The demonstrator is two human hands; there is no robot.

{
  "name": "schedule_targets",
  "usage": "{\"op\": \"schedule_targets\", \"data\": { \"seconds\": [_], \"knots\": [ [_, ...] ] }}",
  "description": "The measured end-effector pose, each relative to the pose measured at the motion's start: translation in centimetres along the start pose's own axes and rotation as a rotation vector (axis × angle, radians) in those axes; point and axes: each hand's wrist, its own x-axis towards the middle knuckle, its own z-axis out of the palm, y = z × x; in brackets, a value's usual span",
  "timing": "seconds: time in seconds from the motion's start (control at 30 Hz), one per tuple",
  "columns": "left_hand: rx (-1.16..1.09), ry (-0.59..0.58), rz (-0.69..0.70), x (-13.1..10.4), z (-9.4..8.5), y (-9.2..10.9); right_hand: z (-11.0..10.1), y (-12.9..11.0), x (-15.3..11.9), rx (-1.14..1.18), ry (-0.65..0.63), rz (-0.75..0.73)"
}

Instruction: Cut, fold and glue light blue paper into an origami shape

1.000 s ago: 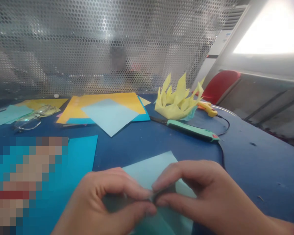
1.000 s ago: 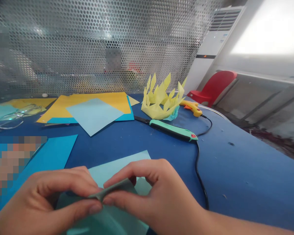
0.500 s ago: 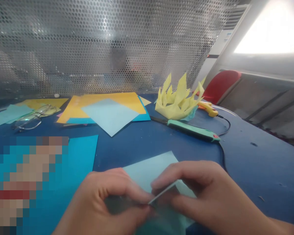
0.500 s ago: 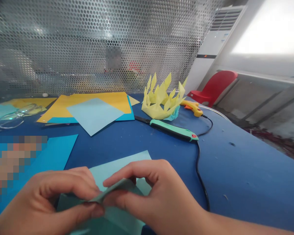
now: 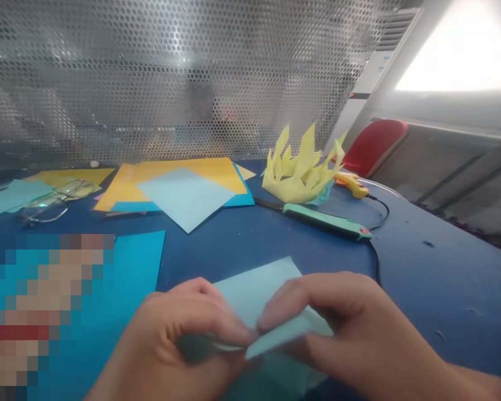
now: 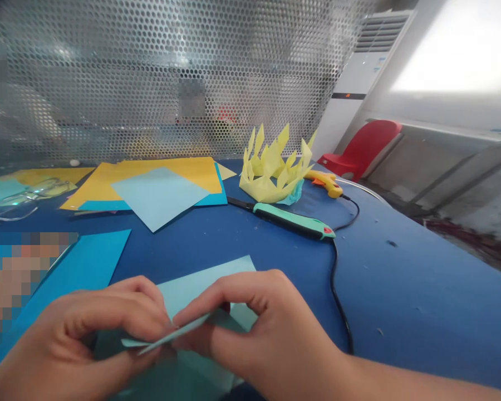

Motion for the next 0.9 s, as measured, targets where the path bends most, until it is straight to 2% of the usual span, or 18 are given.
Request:
{"op": "schedule_targets", "data": {
  "seconds": [0.17, 0.33, 0.53, 0.63, 0.77, 0.83, 0.9],
  "knots": [
    [0.07, -0.003, -0.017, 0.34, -0.67, -0.38, -0.38, 0.46, 0.38, -0.023, -0.008, 0.051],
    [0.025, 0.096, 0.028, 0.12, -0.26, -0.13, -0.32, 0.33, 0.18, 0.046, 0.013, 0.087],
    [0.066, -0.03, 0.154, 0.06, -0.06, -0.06, 0.11, 0.18, -0.32, 0.039, -0.037, 0.012],
    [0.056, -0.017, 0.119, 0.02, -0.19, -0.08, -0.01, 0.07, -0.19, 0.006, -0.033, -0.023],
    [0.009, 0.085, 0.008, -0.13, -0.07, 0.03, -0.26, 0.07, -0.11, 0.002, -0.002, -0.02],
    [-0.004, 0.129, -0.001, -0.11, 0.03, 0.08, -0.24, 0.16, -0.21, 0.028, 0.012, -0.011],
    [0.0, 0.112, 0.022, -0.02, 0.05, 0.09, -0.14, 0.26, -0.34, 0.034, 0.024, -0.009]
  ]
}}
